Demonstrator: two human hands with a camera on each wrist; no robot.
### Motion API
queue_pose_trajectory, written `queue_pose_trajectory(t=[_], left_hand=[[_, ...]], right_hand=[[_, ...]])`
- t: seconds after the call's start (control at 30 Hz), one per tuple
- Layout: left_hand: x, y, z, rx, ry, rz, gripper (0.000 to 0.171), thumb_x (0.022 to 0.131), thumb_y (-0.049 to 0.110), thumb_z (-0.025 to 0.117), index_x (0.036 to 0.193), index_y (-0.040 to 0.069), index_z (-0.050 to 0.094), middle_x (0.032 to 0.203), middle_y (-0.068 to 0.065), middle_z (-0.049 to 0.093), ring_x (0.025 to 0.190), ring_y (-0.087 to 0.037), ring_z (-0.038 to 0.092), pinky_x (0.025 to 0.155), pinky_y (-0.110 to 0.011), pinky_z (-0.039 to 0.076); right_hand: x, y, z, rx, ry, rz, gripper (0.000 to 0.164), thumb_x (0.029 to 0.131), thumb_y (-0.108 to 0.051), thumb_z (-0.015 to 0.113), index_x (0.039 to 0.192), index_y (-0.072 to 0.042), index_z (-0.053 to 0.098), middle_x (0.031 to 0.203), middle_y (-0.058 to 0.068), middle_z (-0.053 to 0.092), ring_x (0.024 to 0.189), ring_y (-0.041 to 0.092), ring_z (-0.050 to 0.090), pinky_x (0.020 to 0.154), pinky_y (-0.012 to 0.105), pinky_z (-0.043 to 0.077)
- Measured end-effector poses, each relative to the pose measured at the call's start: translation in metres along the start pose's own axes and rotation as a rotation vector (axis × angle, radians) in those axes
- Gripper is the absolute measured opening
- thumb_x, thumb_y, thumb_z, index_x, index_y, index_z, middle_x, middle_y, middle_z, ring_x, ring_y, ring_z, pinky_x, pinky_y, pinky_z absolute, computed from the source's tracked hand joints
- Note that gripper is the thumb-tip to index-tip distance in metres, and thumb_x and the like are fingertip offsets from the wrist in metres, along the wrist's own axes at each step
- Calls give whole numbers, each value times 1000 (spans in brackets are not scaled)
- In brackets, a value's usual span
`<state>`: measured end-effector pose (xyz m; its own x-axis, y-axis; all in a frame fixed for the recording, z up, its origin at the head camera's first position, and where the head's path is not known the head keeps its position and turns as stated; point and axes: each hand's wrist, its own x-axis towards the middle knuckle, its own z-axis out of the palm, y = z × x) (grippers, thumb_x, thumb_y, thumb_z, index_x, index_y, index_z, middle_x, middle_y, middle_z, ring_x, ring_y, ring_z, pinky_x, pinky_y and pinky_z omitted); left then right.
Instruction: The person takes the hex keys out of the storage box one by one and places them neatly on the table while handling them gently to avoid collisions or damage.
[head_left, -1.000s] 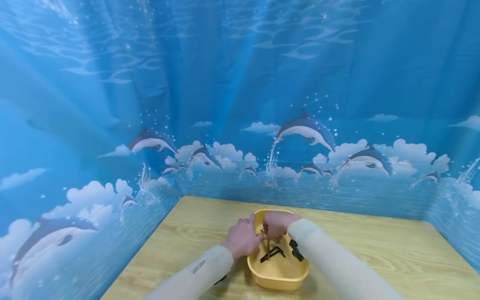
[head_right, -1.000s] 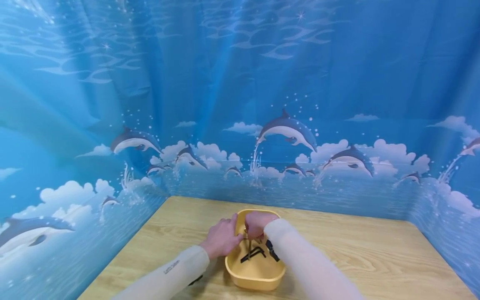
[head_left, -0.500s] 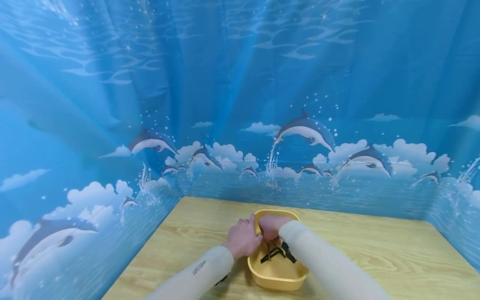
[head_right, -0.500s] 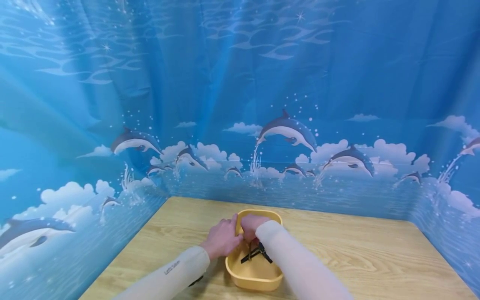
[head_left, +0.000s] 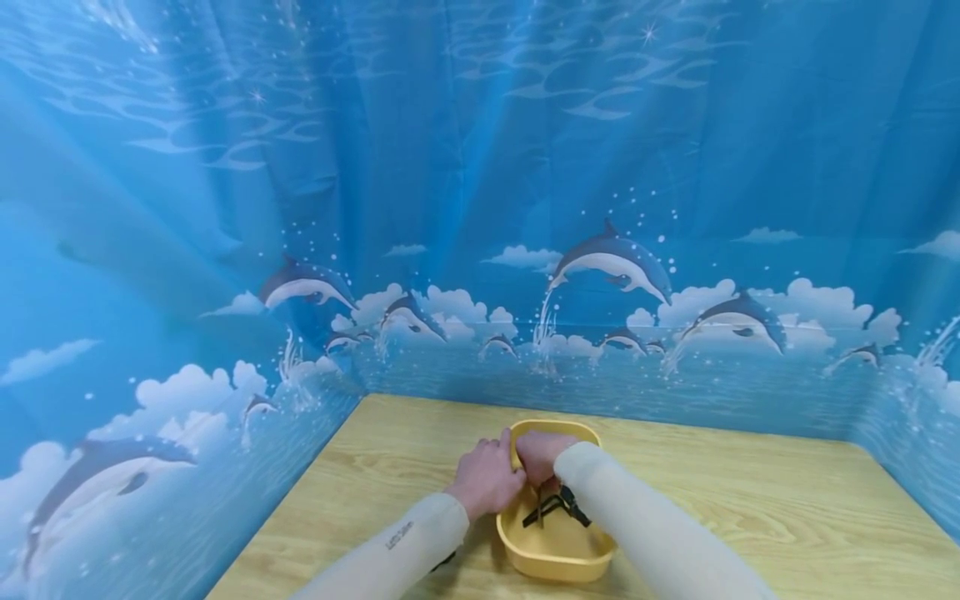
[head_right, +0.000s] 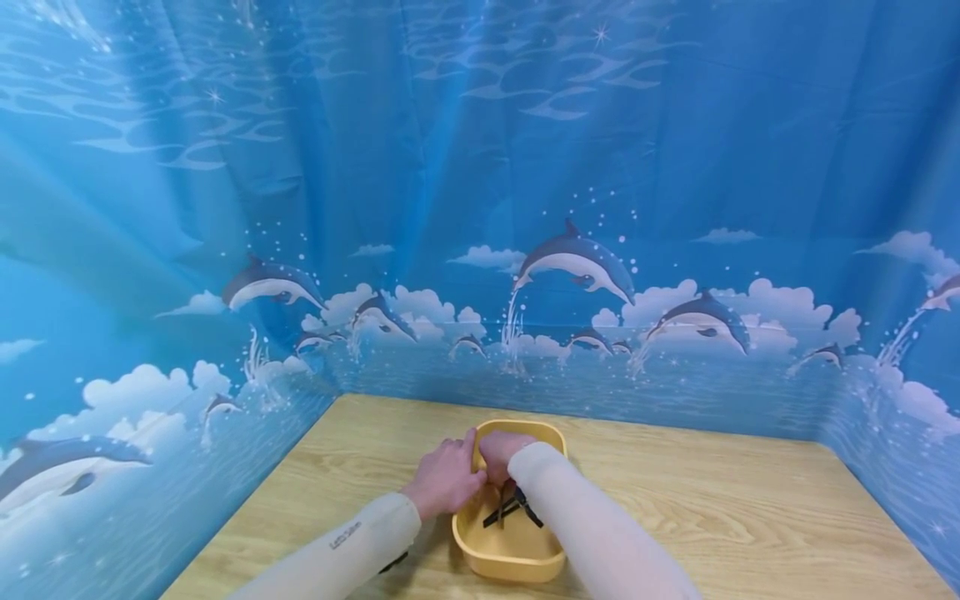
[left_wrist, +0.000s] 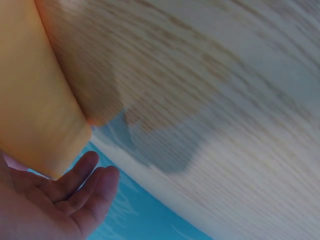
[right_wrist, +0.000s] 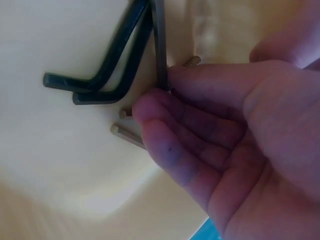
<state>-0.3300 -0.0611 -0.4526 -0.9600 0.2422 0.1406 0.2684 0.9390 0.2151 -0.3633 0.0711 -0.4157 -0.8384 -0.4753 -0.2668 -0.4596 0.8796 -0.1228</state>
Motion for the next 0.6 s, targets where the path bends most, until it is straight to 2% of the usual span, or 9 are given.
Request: queue_pose_trajectory(t=[0.2, 0.4, 0.6], left_hand=[[1, 0, 1, 6, -7, -6, 74, 95, 41, 55, 154, 2, 35, 134, -22, 60, 120, -36, 60, 92, -52, 54], [1, 0, 2, 2, -11, -19, 75, 95, 42, 55, 154, 2, 35, 134, -21, 60, 120, -35, 60, 92, -52, 54], [1, 0, 3, -1, 0, -19, 74, 94, 41, 56, 154, 2, 36, 131, -21, 62, 118, -34, 61, 92, -52, 54]], right_hand=[[-3, -2, -1, -7, 15, -20, 20, 76, 4, 73, 77, -14, 65, 62, 0, 59, 46, 11, 53, 42, 22, 42], [-3, -3, -1, 5, 28, -35, 18, 81, 3, 71, 83, -15, 68, 70, -1, 60, 54, 11, 54, 46, 23, 46], [-1, 0, 3, 8, 38, -34, 17, 81, 1, 71, 81, -16, 68, 67, -2, 61, 50, 12, 57, 43, 23, 43]])
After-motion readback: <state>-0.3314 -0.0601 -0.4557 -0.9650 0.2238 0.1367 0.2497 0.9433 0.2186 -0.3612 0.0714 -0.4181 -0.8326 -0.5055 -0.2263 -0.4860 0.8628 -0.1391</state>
